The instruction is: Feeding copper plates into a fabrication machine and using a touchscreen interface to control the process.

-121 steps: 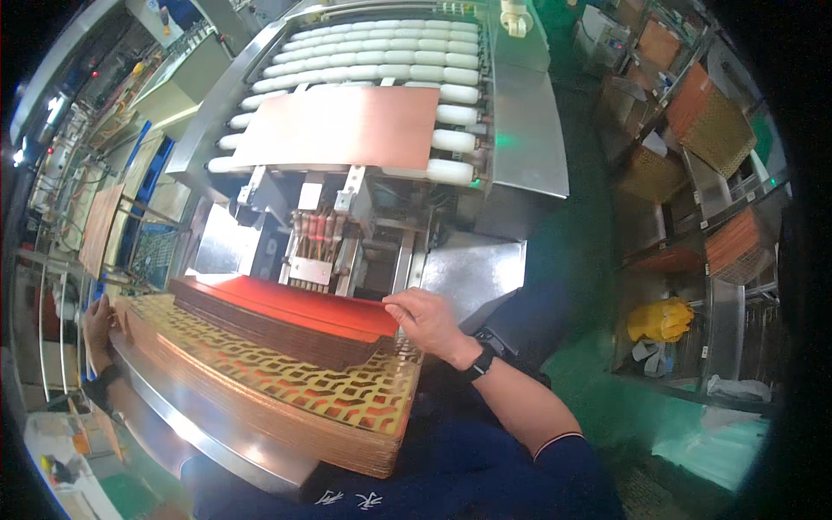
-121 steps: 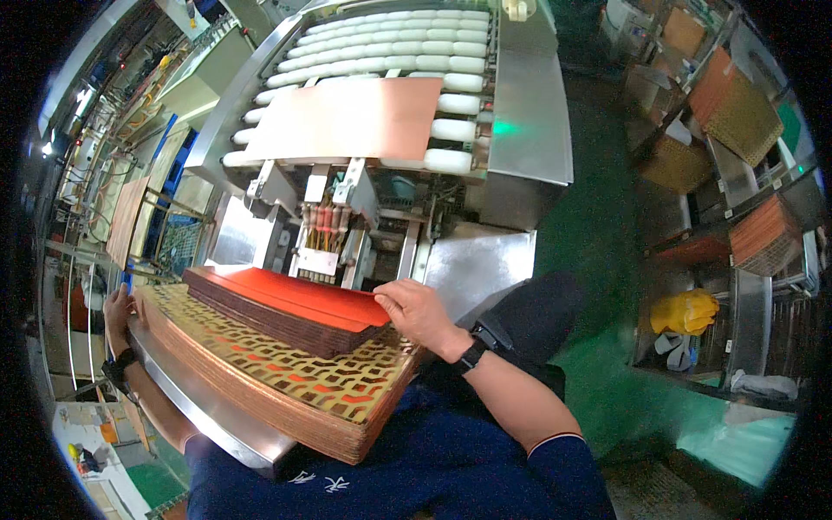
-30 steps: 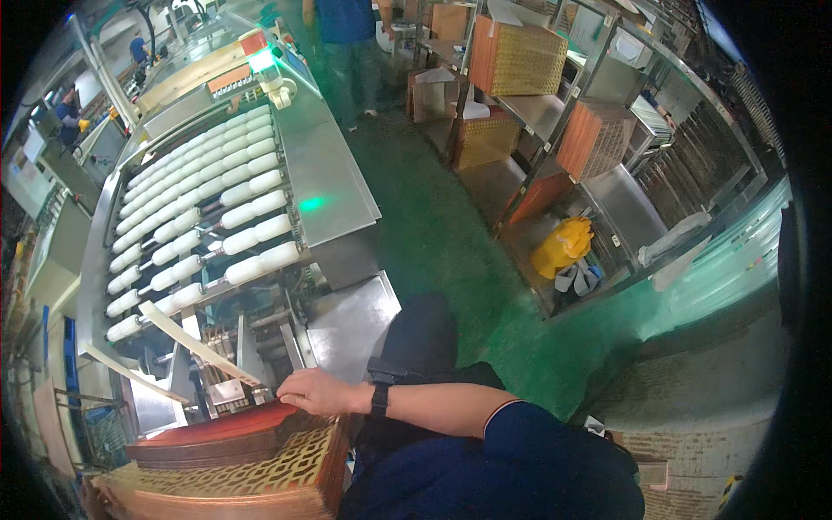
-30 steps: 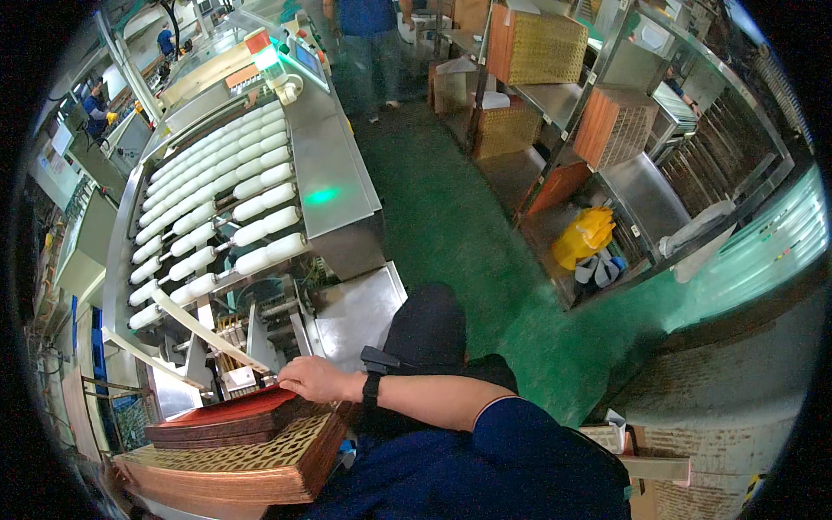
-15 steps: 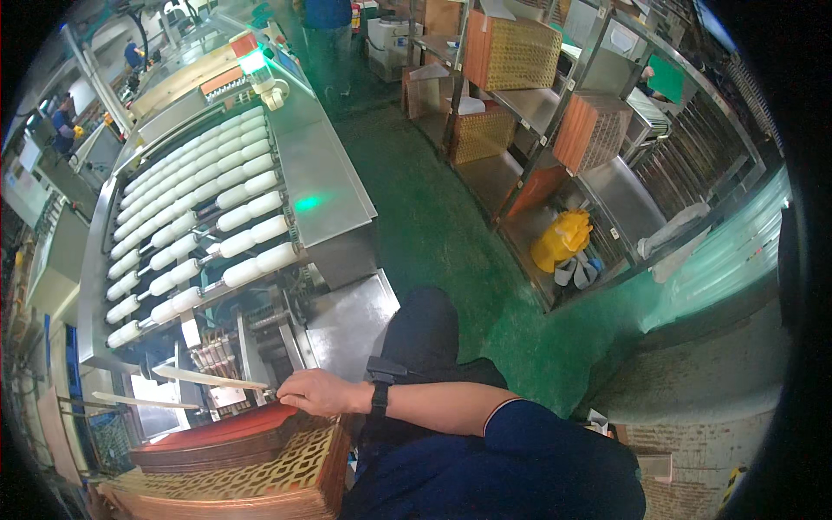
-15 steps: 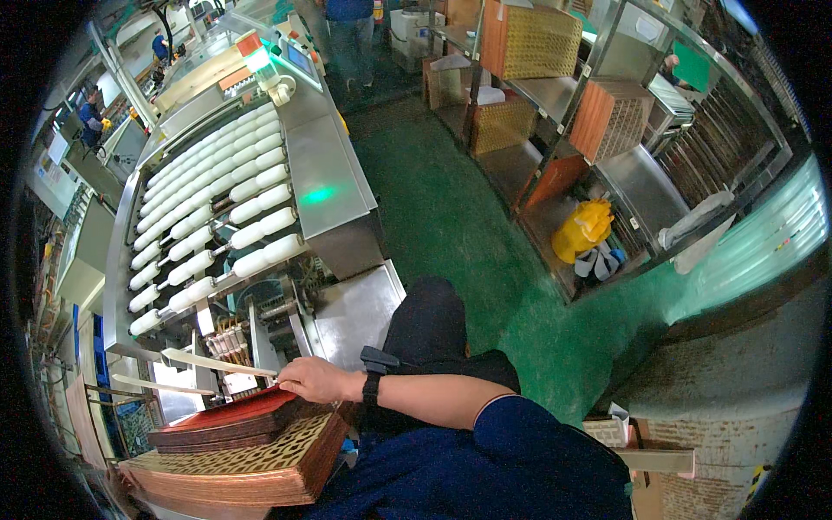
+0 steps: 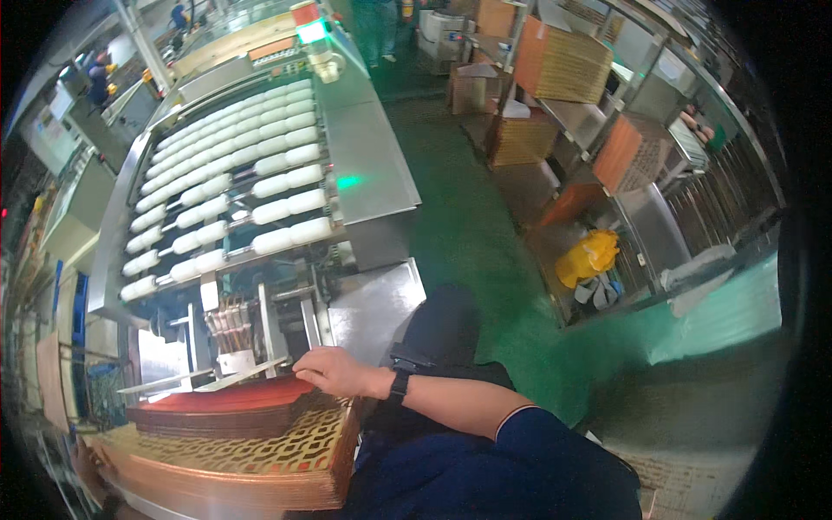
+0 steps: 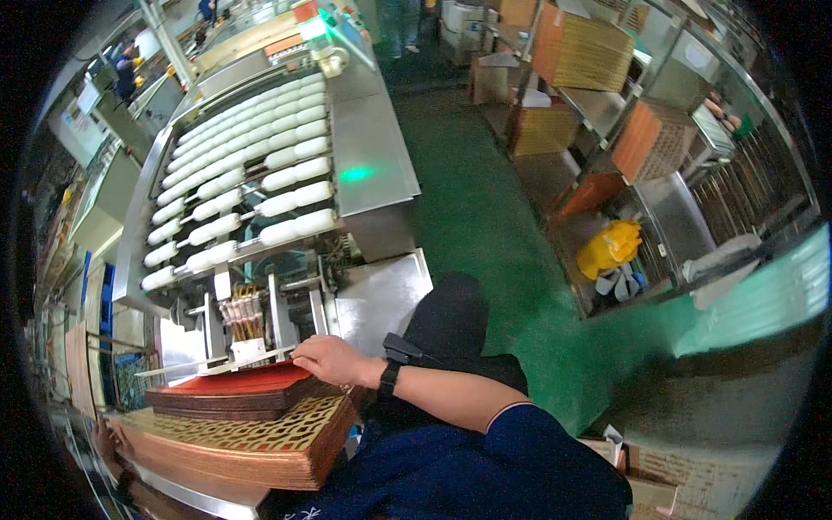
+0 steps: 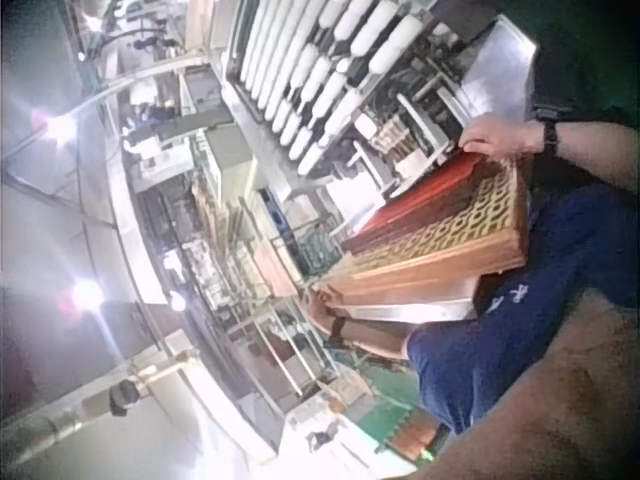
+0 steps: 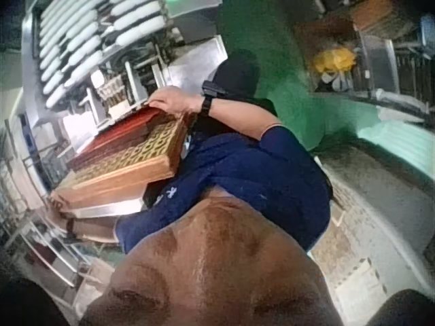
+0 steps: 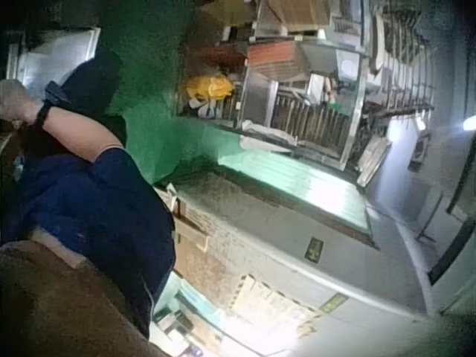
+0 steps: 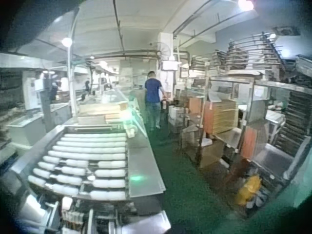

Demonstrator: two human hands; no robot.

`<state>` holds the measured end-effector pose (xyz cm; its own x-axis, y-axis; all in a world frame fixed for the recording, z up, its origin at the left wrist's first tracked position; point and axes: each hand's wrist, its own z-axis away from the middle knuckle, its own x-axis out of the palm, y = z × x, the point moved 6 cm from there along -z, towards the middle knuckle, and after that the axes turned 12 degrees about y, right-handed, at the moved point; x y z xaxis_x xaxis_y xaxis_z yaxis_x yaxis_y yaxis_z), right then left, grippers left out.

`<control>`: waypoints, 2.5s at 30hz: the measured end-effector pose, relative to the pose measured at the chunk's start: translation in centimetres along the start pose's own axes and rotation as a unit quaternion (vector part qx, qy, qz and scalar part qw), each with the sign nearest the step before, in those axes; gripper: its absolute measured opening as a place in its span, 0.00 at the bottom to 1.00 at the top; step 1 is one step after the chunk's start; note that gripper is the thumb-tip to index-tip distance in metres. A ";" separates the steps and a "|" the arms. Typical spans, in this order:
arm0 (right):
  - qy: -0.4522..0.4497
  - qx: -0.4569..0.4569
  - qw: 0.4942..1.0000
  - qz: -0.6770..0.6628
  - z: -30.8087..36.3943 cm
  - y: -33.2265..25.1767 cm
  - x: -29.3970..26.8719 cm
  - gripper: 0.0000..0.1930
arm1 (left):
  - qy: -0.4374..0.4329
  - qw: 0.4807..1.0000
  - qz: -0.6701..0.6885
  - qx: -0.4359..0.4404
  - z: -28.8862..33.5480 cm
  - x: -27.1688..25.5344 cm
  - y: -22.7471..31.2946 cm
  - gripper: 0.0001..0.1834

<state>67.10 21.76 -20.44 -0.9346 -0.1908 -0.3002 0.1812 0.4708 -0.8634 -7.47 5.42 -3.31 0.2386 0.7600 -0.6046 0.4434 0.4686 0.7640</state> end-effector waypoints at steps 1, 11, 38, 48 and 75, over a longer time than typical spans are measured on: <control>-0.001 -0.003 1.000 -0.001 -0.1 -0.3 0.0 0.12 | 0.013 1.000 -0.002 -0.005 -0.2 -1.1 0.0 0.24; -0.023 0.010 1.000 -0.018 -0.7 -1.2 -0.3 0.12 | -0.024 0.993 -0.024 0.116 -0.4 -0.5 1.8 0.24; 0.006 -0.003 1.000 0.007 -2.0 -0.7 -0.9 0.12 | 0.024 0.998 -0.007 0.064 -0.2 -1.4 -0.4 0.22; 0.089 0.116 0.989 -0.013 -1.1 1.2 -1.7 0.22 | -0.016 0.996 -0.009 0.091 -0.6 -2.1 -1.2 0.22; -0.006 -0.038 0.999 0.002 -1.2 -2.5 -0.7 0.07 | -0.056 0.997 -0.049 0.000 3.9 -3.6 5.7 0.29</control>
<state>66.99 21.74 -17.61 -0.9299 -0.1991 -0.3091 0.1606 0.5363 -0.8286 -2.47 3.62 2.29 0.2889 0.6552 -0.6980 0.4688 0.5389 0.6999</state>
